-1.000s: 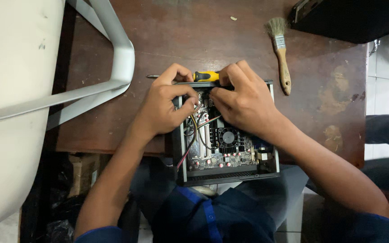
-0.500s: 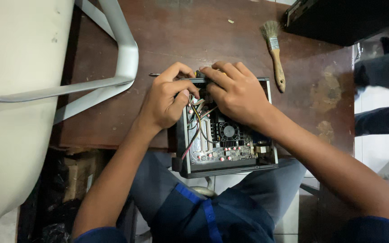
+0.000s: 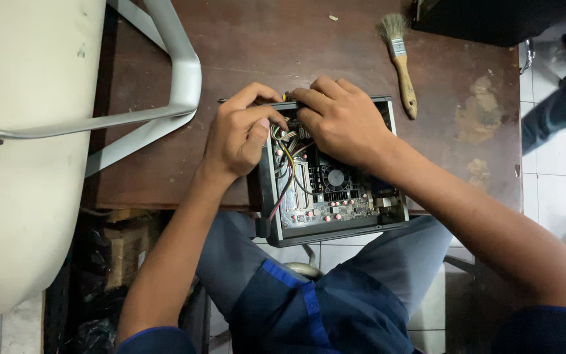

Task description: The person sits cross-legged and works on the internal components of a disassembled laptop resting on their lap. They use a screwdriver to manipulate parts and wires inside the chassis, occasionally using their hands to adjust the internal layout.

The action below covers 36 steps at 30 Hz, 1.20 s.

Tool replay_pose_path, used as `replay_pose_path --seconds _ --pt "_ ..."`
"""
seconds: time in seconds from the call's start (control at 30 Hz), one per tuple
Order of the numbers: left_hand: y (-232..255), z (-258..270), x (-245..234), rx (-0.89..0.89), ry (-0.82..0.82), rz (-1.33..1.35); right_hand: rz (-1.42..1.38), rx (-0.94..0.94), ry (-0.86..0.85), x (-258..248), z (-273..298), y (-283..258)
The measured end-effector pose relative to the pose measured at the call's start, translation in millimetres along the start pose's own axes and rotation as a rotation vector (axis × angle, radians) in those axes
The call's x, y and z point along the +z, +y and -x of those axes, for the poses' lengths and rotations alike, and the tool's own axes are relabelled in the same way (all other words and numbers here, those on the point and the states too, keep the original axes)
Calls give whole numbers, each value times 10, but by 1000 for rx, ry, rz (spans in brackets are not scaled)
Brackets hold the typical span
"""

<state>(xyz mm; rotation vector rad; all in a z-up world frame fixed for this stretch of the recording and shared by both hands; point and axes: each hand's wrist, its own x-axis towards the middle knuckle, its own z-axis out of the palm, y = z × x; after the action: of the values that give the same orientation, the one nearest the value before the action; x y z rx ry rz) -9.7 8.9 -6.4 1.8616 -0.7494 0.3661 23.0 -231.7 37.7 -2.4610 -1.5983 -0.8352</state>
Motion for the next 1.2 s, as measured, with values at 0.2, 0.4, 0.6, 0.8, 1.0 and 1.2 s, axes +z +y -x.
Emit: replay_pose_path --seconds 0.2,0.4,0.6,0.8,1.0,1.2 --pt "-2 -27 -14 45 53 -37 -17 -9 31 -30 -24 -5" --pt "-31 -10 7 46 62 -95 -30 9 7 -18 -29 -18" --pt "7 -1 35 27 79 -39 -27 11 21 24 7 -17" --pt "35 -28 32 15 63 4 -6 18 43 54 3 -20" --pt "21 -42 39 3 57 37 -4 23 9 92 -23 -21" --pt "1 -42 33 -5 35 35 13 77 -2 131 17 -67"
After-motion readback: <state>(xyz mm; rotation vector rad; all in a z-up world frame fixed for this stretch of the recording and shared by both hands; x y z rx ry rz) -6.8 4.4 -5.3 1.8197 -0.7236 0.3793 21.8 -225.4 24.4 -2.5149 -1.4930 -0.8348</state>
